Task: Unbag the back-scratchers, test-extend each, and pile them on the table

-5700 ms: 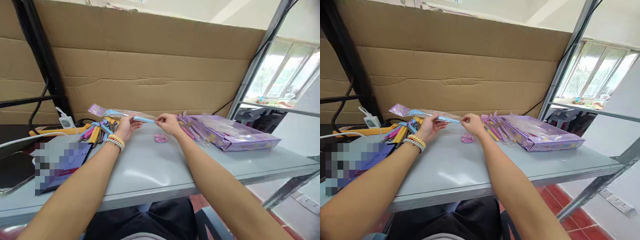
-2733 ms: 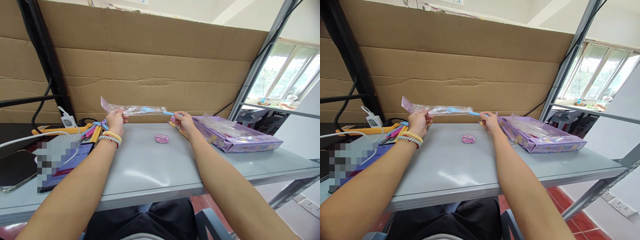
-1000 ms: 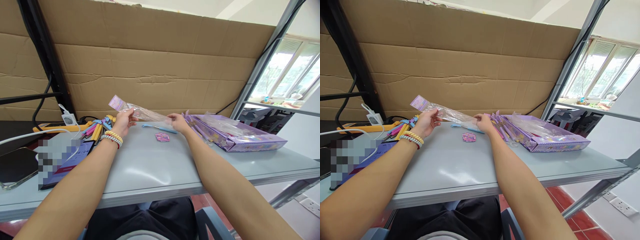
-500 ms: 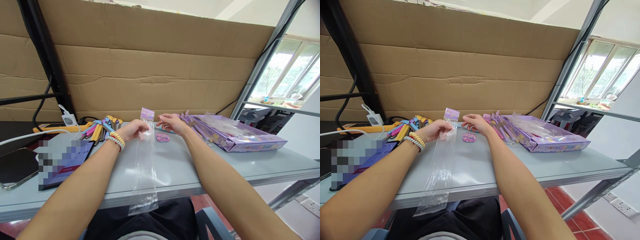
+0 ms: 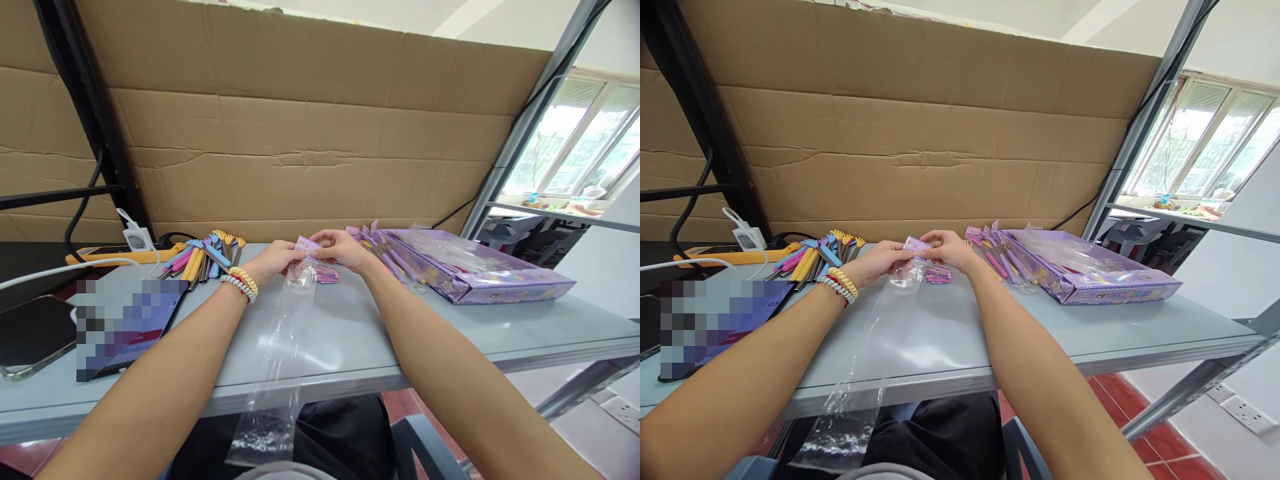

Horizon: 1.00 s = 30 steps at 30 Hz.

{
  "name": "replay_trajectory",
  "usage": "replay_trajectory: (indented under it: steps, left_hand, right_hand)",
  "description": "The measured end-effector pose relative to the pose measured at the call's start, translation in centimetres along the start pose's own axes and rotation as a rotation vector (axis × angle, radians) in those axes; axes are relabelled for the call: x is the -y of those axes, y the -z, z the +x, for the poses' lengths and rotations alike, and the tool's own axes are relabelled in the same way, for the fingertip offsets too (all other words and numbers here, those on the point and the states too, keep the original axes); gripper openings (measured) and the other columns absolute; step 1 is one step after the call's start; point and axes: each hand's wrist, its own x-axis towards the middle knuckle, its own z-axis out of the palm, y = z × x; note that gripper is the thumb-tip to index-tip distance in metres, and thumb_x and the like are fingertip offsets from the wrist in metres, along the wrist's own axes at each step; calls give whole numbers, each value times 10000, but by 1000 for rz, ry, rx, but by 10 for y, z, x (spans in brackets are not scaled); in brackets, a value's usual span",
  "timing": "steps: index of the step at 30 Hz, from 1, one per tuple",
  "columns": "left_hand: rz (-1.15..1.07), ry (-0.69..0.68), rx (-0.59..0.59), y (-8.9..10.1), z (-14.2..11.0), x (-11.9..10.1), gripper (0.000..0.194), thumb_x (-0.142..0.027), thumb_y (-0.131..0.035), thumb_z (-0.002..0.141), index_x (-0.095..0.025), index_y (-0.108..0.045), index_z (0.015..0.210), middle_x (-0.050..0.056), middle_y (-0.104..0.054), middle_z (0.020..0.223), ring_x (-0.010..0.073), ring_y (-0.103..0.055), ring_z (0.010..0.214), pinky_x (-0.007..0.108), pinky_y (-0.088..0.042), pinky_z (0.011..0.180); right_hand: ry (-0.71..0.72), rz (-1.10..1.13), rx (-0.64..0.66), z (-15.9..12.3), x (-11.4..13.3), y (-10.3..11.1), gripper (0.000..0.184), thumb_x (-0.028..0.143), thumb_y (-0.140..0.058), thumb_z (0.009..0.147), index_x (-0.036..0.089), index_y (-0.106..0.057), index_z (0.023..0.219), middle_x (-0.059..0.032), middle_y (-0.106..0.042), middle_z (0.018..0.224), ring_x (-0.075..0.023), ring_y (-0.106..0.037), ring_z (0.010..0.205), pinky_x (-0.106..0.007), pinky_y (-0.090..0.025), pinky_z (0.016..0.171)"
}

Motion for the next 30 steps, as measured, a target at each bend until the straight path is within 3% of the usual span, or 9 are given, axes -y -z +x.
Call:
replay_trajectory:
  steps: [5,10,18,24,30]
  left_hand:
    - [67,-1,-49,-1,0,1,169,-243,-624,726,-132,-595,603,17,-564,518,85,-467,415,226,-340,432]
    - [132,18,-94,-1,-1,-1,213,-243,-614,730,-139,-577,547,42,-597,520,103,-497,411,235,-339,426]
    - [122,27,-54,-5,-6,-6,222,-249,-628,741,-141,-561,558,28,-582,506,105,-505,404,229,-353,406]
    - [82,46,-90,-2,-3,-3,226,-236,-650,715,-137,-563,532,31,-576,486,89,-477,379,211,-337,389]
    - [62,48,-102,1,-1,-1,199,-251,-638,721,-128,-591,572,35,-577,493,93,-479,380,214,-324,389]
  right_hand:
    - [231,-325,-170,1,-1,-12,440,238,-739,549,154,-593,955,-47,-648,898,-115,-538,688,-261,-444,617]
    - [417,-583,-270,3,-3,-20,401,193,-653,584,155,-586,977,-48,-638,913,-113,-516,662,-271,-443,644]
    - [394,-669,-299,7,-7,-15,343,75,-480,610,174,-524,935,-35,-628,924,-82,-487,546,-246,-414,593]
    - [436,-685,-194,7,-8,-13,201,29,-433,617,161,-583,593,-64,-621,947,-123,-562,708,-261,-433,671]
    - [429,-730,-226,6,-8,-14,238,113,-558,666,189,-713,830,-73,-621,1071,-115,-556,669,-296,-467,714]
